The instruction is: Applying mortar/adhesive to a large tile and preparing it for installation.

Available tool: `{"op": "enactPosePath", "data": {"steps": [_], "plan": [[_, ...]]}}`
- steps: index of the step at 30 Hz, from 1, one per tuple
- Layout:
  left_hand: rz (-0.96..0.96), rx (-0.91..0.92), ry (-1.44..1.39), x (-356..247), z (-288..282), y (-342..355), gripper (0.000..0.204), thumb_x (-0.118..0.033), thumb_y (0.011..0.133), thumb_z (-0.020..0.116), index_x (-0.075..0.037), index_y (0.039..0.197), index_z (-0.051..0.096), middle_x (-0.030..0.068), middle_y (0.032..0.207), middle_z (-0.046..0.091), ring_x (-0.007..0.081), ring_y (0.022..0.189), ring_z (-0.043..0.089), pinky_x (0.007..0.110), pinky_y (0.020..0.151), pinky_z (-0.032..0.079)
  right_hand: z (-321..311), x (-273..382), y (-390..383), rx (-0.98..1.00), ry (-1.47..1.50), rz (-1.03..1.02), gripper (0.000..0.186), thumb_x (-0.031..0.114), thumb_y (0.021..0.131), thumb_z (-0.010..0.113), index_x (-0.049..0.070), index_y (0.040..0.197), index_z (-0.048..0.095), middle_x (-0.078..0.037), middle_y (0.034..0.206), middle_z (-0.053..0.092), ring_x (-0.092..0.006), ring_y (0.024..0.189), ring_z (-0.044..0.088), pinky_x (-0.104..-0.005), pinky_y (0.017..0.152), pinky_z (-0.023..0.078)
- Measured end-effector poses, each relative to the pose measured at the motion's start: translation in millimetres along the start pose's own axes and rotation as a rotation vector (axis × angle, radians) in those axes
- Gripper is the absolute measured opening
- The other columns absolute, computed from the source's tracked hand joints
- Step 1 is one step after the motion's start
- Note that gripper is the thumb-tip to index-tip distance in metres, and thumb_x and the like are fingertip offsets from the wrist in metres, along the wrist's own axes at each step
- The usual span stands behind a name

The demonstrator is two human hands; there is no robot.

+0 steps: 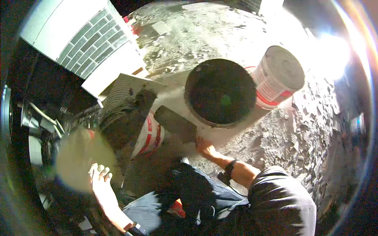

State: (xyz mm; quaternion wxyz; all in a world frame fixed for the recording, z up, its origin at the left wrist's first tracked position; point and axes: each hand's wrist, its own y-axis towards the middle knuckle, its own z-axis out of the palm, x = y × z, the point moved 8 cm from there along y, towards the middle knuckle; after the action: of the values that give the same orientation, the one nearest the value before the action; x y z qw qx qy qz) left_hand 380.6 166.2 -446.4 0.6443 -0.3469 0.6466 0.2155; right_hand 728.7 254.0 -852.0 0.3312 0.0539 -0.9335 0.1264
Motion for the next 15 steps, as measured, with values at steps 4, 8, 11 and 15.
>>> {"op": "enactPosePath", "data": {"steps": [4,8,11,15], "plan": [[-0.003,0.305,0.198,34.5,108.0,-22.6,0.037,-0.022,0.094,0.065,0.002,0.122,0.062,0.0125,0.114,0.065,0.0212,0.096,0.065,0.035,0.087,0.051,-104.3,24.0,-128.3,-0.246,0.281,-0.231,0.03,0.02,0.087,0.069,0.0,0.103,0.053,-0.02,0.067,0.06,-0.0414,0.059,0.061,-0.0484,0.057,0.051],[-0.173,0.711,0.274,170.5,247.3,-16.4,0.052,-0.032,0.092,0.069,0.007,0.126,0.06,0.0156,0.121,0.065,0.0221,0.111,0.059,0.034,0.095,0.045,-219.3,51.6,-207.6,-0.199,0.286,-0.176,0.026,0.013,0.084,0.067,0.0,0.103,0.057,-0.019,0.074,0.061,-0.0391,0.06,0.061,-0.0452,0.057,0.05],[-0.32,0.779,0.096,212.7,330.0,-69.0,0.058,-0.033,0.086,0.074,0.01,0.119,0.057,0.0159,0.115,0.063,0.0256,0.096,0.061,0.037,0.087,0.048,-305.3,30.3,-224.2,-0.369,0.154,0.005,0.027,0.013,0.084,0.065,0.001,0.107,0.056,-0.018,0.077,0.06,-0.0378,0.061,0.059,-0.0462,0.06,0.049],[-0.127,0.687,0.214,214.2,332.4,-39.7,0.036,-0.024,0.089,0.067,0.002,0.113,0.06,0.0085,0.097,0.063,0.021,0.082,0.064,0.033,0.064,0.053,-407.0,19.2,-234.8,-0.445,0.014,0.018,0.031,0.023,0.094,0.065,0.0,0.112,0.056,-0.019,0.083,0.063,-0.0399,0.072,0.064,-0.0446,0.066,0.052]]}}
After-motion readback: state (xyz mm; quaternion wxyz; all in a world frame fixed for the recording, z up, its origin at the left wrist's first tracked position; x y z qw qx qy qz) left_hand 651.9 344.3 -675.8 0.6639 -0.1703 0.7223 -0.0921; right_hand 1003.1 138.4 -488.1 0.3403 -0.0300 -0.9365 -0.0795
